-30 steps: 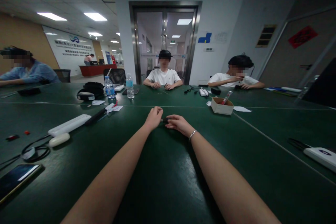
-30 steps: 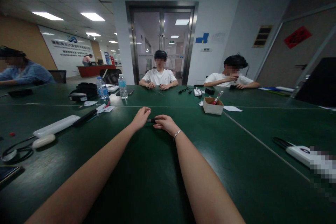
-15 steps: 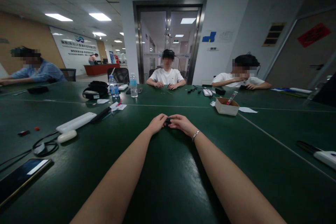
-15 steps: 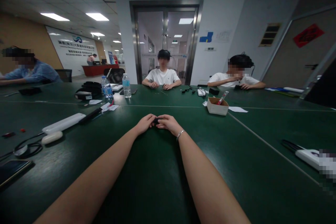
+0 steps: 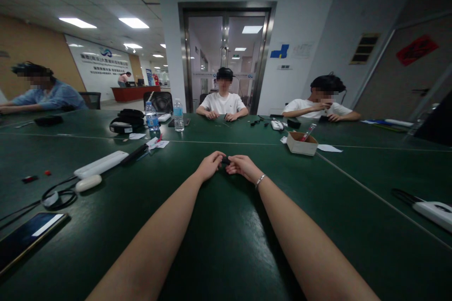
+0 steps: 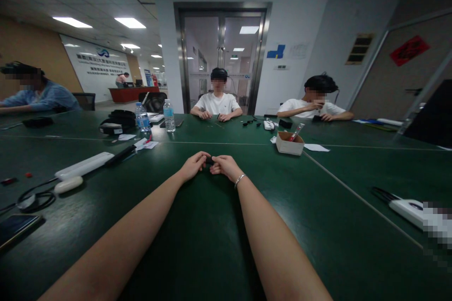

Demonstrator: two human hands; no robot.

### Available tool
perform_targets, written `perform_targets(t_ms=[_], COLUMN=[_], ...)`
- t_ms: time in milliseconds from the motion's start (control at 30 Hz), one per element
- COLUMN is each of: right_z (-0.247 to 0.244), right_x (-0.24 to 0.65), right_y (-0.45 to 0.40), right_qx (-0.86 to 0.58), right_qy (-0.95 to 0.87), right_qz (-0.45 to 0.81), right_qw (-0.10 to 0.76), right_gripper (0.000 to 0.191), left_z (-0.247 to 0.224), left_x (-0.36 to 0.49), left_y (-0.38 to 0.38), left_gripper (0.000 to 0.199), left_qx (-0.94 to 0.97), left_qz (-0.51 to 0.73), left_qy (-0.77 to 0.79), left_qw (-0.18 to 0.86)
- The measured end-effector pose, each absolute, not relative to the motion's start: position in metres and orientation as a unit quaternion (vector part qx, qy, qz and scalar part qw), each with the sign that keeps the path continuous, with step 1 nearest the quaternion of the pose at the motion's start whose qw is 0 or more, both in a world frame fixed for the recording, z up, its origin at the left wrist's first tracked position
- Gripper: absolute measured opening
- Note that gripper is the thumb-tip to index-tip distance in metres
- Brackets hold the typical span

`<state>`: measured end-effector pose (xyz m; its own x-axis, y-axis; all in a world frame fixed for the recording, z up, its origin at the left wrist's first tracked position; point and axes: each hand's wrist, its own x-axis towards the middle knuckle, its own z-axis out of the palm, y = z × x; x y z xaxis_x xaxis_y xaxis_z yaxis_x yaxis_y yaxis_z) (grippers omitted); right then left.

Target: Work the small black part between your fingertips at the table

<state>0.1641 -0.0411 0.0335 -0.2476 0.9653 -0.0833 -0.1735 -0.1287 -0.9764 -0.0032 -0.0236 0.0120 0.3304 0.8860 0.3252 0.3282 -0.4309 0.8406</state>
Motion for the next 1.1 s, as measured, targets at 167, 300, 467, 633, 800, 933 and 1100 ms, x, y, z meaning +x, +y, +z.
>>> perform_targets(t_ms=[167, 300, 467, 633, 800, 933, 1100], right_z=[0.031, 0.03, 0.03, 0.03, 0.03, 0.03, 0.031], right_x=[0.165, 0.166, 0.167, 0.168, 0.167, 0.166, 0.166], right_y=[-0.04, -0.039, -0.039, -0.04, -0.039, -0.039, -0.04], right_qx=[-0.403, -0.399, -0.402, -0.389, -0.389, -0.39, -0.393], right_qy=[-0.487, -0.485, -0.481, -0.481, -0.472, -0.473, -0.472], right_qz=[0.63, 0.631, 0.632, 0.638, 0.641, 0.641, 0.641], right_qw=[0.451, 0.455, 0.456, 0.459, 0.464, 0.461, 0.461], right_gripper=[0.009, 0.007, 0.006, 0.005, 0.007, 0.009, 0.007], left_z=[0.014, 0.012, 0.012, 0.011, 0.009, 0.008, 0.008], left_x=[-0.002, -0.003, -0.004, -0.004, -0.003, -0.003, -0.004], left_y=[-0.025, -0.024, -0.023, -0.021, -0.018, -0.017, -0.016], left_gripper=[0.032, 0.03, 0.032, 0.034, 0.03, 0.033, 0.034], left_qx=[0.746, 0.734, 0.738, 0.722, 0.718, 0.725, 0.714], left_qz=[0.404, 0.4, 0.394, 0.396, 0.404, 0.401, 0.401], left_qy=[0.441, 0.449, 0.437, 0.429, 0.435, 0.431, 0.432], left_qw=[0.294, 0.316, 0.331, 0.371, 0.364, 0.359, 0.378])
